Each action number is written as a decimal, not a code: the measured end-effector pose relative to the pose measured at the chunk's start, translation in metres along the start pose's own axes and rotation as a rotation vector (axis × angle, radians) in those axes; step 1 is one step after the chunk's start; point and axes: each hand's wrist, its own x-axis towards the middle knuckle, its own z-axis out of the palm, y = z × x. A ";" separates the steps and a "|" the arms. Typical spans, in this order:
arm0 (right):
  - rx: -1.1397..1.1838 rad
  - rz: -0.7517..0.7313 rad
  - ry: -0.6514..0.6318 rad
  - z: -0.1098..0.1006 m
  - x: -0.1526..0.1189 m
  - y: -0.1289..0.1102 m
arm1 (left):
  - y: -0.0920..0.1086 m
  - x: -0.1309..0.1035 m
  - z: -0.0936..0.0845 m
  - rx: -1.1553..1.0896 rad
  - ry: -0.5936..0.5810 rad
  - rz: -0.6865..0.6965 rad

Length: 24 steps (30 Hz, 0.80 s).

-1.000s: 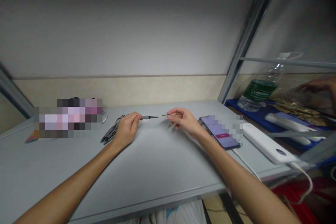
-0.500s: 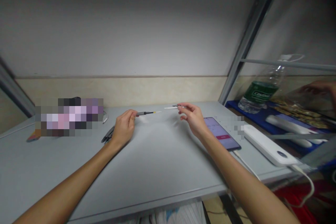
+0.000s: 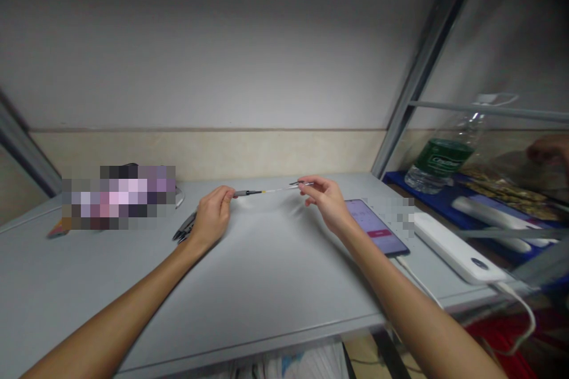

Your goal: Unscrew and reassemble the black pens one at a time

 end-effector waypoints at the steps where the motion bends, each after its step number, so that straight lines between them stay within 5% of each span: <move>1: -0.007 -0.003 -0.002 0.000 0.000 0.000 | 0.000 0.000 0.000 -0.001 -0.001 0.000; 8: -0.084 -0.084 -0.076 0.003 -0.004 -0.001 | 0.005 -0.001 -0.002 -0.097 -0.026 -0.068; 16: -0.187 -0.129 -0.171 0.014 -0.014 0.001 | 0.017 -0.007 0.004 -0.383 -0.205 -0.129; 24: -0.698 -0.407 -0.220 0.014 -0.020 -0.002 | 0.013 -0.008 0.007 -0.502 -0.232 -0.197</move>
